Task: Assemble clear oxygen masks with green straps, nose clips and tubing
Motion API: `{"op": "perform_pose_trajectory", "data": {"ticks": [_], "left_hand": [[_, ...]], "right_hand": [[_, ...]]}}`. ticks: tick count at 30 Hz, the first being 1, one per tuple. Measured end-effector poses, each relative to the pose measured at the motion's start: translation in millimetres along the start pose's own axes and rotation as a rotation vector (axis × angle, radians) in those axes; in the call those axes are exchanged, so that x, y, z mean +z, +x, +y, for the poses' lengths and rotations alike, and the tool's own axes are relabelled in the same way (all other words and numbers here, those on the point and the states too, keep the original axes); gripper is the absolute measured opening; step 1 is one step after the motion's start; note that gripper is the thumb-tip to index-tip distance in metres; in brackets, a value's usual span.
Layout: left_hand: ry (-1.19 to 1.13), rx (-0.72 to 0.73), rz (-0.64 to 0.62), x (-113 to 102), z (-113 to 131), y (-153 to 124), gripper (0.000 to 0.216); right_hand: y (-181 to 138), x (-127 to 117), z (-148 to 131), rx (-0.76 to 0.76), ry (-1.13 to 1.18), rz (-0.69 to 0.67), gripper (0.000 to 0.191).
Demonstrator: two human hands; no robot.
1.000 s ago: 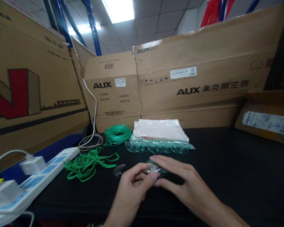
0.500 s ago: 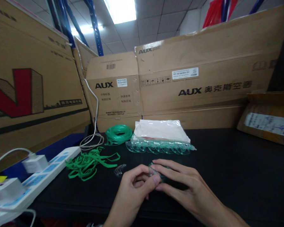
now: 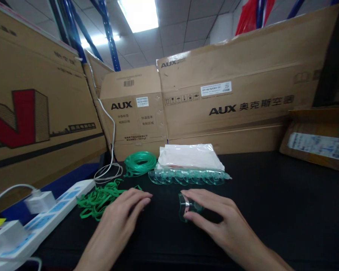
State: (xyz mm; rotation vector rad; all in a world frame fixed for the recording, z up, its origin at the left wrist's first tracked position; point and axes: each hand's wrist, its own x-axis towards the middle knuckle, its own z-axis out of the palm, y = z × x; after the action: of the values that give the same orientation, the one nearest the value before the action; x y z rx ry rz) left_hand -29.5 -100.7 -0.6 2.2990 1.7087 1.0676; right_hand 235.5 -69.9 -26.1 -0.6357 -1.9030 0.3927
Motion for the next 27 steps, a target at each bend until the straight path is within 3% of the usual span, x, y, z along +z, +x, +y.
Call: {"op": "perform_pose_trajectory", "data": {"ticks": [2,6,13,16,19,23,27], "left_hand": [[0.169,-0.047,0.051,-11.5,-26.7,0.7,0.032],[0.345,-0.103,0.013,-20.1,-63.6,1.3,0.036],[0.495,-0.124,-0.001,-11.0,-87.1,2.9,0.032],[0.507,-0.080,0.061,-10.6,-82.5,7.6,0.033],[0.504,-0.025,0.263,-16.1,-61.9,10.4,0.039],[0.567,-0.094,0.536,-26.3,-27.9,5.1,0.042],[0.570,-0.140,0.619,-30.4,-17.4,-3.6,0.038]], "right_hand": [[0.0,-0.4,-1.0,0.009,0.011,-0.011,0.033],[0.7,-0.6,-2.8,0.037,0.052,-0.032,0.032],[1.2,-0.5,-4.8,0.089,0.096,-0.068,0.030],[0.8,-0.3,-5.6,0.107,0.116,-0.071,0.031],[0.3,-0.5,-6.1,0.121,0.118,-0.073,0.032],[-0.2,-1.6,-6.5,0.129,0.130,-0.077,0.033],[-0.6,-2.1,-6.7,0.134,0.127,-0.086,0.033]]}}
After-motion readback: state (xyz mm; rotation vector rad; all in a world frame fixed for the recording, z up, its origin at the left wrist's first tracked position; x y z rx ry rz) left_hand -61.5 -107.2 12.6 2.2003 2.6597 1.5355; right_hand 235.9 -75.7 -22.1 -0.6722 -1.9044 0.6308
